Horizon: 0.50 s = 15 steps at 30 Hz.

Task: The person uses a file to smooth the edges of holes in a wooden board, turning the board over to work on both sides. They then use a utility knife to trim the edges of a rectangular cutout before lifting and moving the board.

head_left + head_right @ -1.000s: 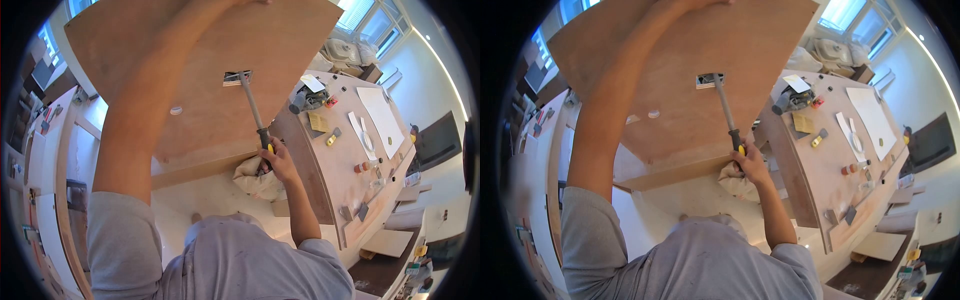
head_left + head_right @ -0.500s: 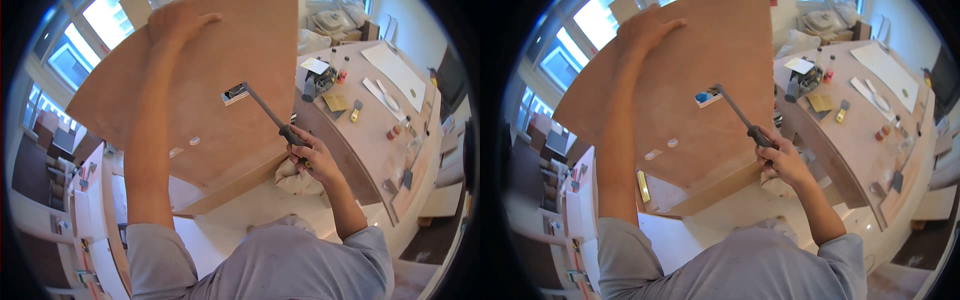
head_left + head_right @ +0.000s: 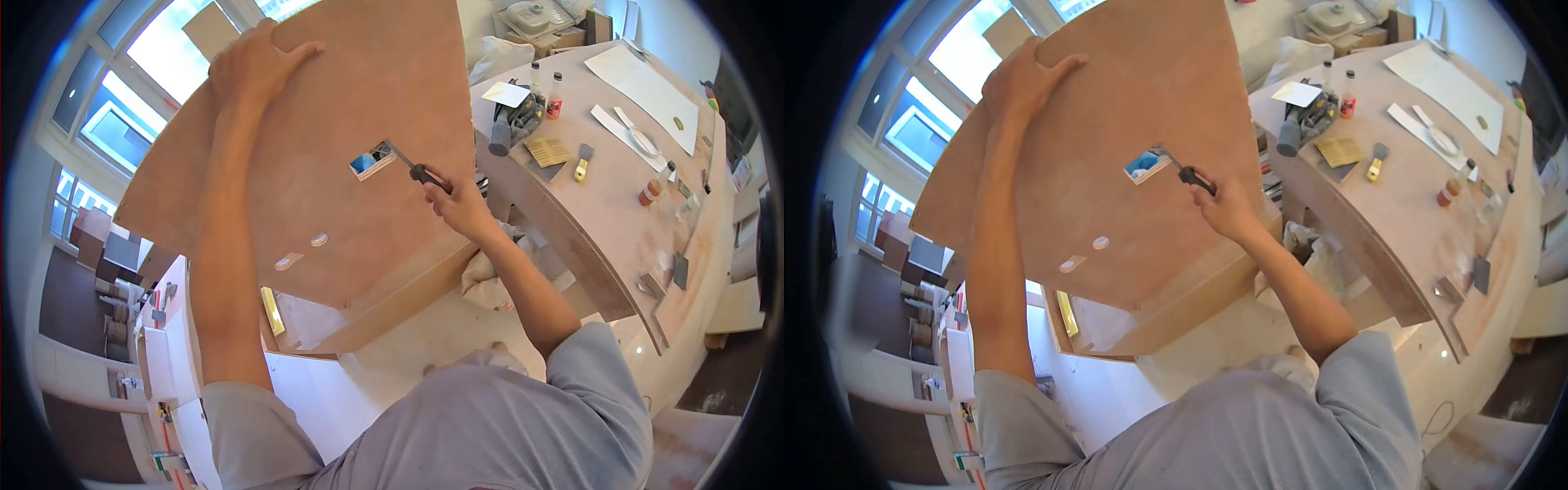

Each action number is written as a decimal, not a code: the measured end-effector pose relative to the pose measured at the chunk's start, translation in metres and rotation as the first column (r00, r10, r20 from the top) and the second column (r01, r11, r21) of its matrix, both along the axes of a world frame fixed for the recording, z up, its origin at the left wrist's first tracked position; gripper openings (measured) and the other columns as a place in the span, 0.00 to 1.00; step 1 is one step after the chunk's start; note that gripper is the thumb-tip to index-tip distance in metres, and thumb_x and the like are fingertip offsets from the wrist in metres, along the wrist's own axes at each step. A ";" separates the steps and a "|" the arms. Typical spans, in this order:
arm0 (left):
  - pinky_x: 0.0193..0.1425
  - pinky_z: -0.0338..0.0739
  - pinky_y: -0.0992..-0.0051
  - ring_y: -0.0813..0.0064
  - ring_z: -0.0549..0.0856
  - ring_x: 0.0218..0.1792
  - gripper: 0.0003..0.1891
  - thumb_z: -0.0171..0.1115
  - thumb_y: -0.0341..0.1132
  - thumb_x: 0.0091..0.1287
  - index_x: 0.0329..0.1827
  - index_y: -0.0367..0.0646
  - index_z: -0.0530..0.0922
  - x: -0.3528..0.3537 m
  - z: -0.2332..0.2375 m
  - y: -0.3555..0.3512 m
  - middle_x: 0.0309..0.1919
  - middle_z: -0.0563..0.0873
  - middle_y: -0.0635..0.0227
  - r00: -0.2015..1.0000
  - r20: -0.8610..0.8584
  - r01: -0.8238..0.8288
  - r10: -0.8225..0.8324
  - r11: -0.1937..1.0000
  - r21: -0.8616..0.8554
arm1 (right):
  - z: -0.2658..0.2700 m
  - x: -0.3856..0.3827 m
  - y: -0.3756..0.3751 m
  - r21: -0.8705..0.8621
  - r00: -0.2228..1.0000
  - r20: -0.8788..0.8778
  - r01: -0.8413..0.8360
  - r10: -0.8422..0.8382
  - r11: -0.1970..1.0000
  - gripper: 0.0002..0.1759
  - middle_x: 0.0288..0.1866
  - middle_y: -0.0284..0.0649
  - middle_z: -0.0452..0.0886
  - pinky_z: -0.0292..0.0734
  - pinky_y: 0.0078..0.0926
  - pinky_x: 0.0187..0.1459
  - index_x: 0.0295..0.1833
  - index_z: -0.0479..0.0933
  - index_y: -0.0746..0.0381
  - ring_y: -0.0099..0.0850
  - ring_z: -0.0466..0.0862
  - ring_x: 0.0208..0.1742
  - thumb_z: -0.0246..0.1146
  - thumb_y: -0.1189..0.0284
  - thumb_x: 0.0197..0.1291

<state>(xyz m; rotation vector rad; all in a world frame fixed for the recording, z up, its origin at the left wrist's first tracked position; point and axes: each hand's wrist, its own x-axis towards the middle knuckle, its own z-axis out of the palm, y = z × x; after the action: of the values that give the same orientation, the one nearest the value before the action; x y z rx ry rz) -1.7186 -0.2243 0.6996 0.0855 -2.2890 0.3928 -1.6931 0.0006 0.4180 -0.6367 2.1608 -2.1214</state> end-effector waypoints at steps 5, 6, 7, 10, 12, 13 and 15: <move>0.50 0.81 0.59 0.59 0.88 0.48 0.44 0.64 0.77 0.48 0.55 0.47 0.82 -0.006 -0.002 0.002 0.45 0.89 0.63 0.999 -0.021 -0.041 0.040 0.999 -0.026 | -0.006 0.047 0.047 -0.099 0.977 0.208 -0.035 0.055 0.994 0.28 0.28 0.27 0.74 0.64 0.12 0.28 0.75 0.68 0.60 0.12 0.70 0.27 0.61 0.70 0.71; 0.50 0.81 0.59 0.59 0.88 0.48 0.45 0.64 0.77 0.49 0.56 0.47 0.82 -0.006 -0.001 0.002 0.46 0.89 0.63 0.999 -0.028 -0.041 0.040 0.999 -0.028 | -0.011 0.046 0.053 -0.072 0.981 0.191 -0.032 0.045 0.997 0.28 0.28 0.26 0.74 0.64 0.12 0.28 0.75 0.67 0.59 0.12 0.70 0.27 0.60 0.70 0.71; 0.50 0.80 0.60 0.59 0.88 0.48 0.45 0.64 0.78 0.48 0.56 0.47 0.82 -0.004 0.001 0.003 0.46 0.89 0.63 0.998 -0.016 -0.063 0.063 0.998 -0.023 | -0.015 0.048 0.057 -0.047 0.984 0.178 -0.022 0.030 0.999 0.29 0.28 0.25 0.74 0.63 0.12 0.28 0.76 0.66 0.59 0.12 0.70 0.27 0.60 0.69 0.72; 0.52 0.80 0.60 0.60 0.87 0.50 0.47 0.63 0.79 0.48 0.57 0.46 0.81 0.000 0.001 0.013 0.48 0.89 0.63 0.997 0.032 -0.063 0.064 0.998 -0.015 | -0.037 -0.013 0.018 -0.039 0.982 0.191 0.001 0.006 0.999 0.27 0.29 0.28 0.78 0.66 0.16 0.26 0.74 0.70 0.58 0.14 0.70 0.24 0.60 0.69 0.71; 0.52 0.80 0.61 0.60 0.87 0.50 0.47 0.62 0.79 0.48 0.58 0.46 0.81 0.001 0.003 0.007 0.48 0.89 0.63 0.998 0.031 -0.055 0.056 0.998 -0.020 | -0.029 -0.025 0.002 0.076 0.994 0.108 0.023 -0.032 0.997 0.25 0.31 0.30 0.79 0.67 0.18 0.27 0.72 0.72 0.58 0.15 0.71 0.24 0.60 0.69 0.71; 0.52 0.80 0.61 0.61 0.87 0.50 0.47 0.62 0.79 0.48 0.57 0.46 0.81 0.001 0.001 0.004 0.48 0.89 0.63 0.998 0.027 -0.053 0.054 0.998 -0.019 | -0.027 -0.017 -0.004 0.106 0.998 0.063 0.023 -0.030 0.994 0.25 0.31 0.30 0.80 0.68 0.18 0.28 0.72 0.73 0.58 0.16 0.72 0.25 0.60 0.69 0.71; 0.51 0.80 0.61 0.61 0.87 0.49 0.47 0.62 0.79 0.48 0.57 0.46 0.81 -0.006 0.001 -0.003 0.47 0.89 0.64 0.999 0.003 -0.047 0.047 0.999 -0.025 | -0.022 0.002 -0.002 0.074 0.998 -0.025 0.058 -0.056 0.996 0.24 0.30 0.31 0.80 0.69 0.19 0.30 0.71 0.73 0.59 0.17 0.73 0.26 0.60 0.70 0.70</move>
<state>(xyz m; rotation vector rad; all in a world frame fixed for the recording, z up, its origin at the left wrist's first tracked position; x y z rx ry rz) -1.7249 -0.2275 0.7010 0.1267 -2.2886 0.4464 -1.6913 -0.0012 0.3964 -0.6028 2.2845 -2.0589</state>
